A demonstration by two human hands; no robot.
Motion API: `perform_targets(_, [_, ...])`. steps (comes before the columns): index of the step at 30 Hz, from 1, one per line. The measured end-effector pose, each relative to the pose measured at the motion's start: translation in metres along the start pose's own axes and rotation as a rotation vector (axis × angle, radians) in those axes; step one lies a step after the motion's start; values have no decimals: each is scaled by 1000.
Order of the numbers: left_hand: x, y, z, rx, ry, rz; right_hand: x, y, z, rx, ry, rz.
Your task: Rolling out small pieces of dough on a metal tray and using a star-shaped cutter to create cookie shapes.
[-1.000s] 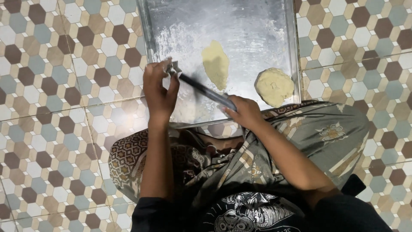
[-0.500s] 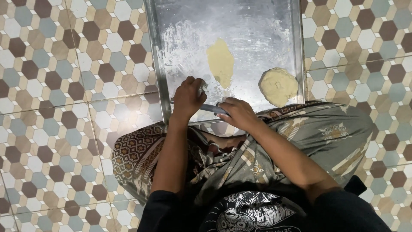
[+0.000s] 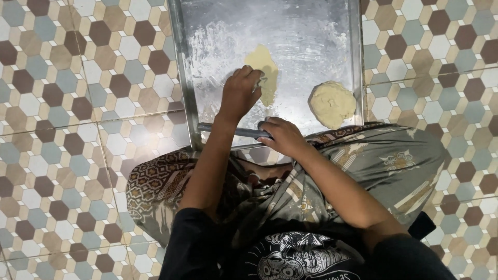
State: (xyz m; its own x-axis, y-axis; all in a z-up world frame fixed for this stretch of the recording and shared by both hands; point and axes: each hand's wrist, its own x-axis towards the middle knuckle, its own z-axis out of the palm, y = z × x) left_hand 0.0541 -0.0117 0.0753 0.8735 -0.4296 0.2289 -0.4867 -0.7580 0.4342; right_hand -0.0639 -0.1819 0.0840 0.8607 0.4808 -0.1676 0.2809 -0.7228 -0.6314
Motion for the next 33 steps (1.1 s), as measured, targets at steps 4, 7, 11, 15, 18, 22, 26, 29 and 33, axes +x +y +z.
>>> perform_targets(4, [21, -1, 41, 32, 26, 85, 2, 6, 1, 26, 0, -2])
perform_targets(7, [26, 2, 67, 94, 57, 108, 2, 6, -2, 28, -16, -9])
perform_targets(11, [22, 7, 70, 126, 52, 46, 2, 7, -3, 18, -24, -7])
perform_targets(15, [20, 2, 75, 132, -54, -30, 2, 15, 4, 4, -37, -6])
perform_targets(18, [21, 1, 75, 160, -127, -86, 3, 15, 4, 12, -49, -6])
perform_targets(22, [18, 0, 68, 152, -80, -76, 3, 13, 2, 14, -19, -17])
perform_targets(26, [9, 6, 6, 101, -96, -138, -1, 6, -7, 71, 30, -37])
perform_targets(29, [-32, -10, -9, 123, -261, -153, -1, 32, -5, 50, 207, -33])
perform_targets(33, [-86, 14, -33, 116, -566, -178, 16, 53, -26, 122, 472, 124])
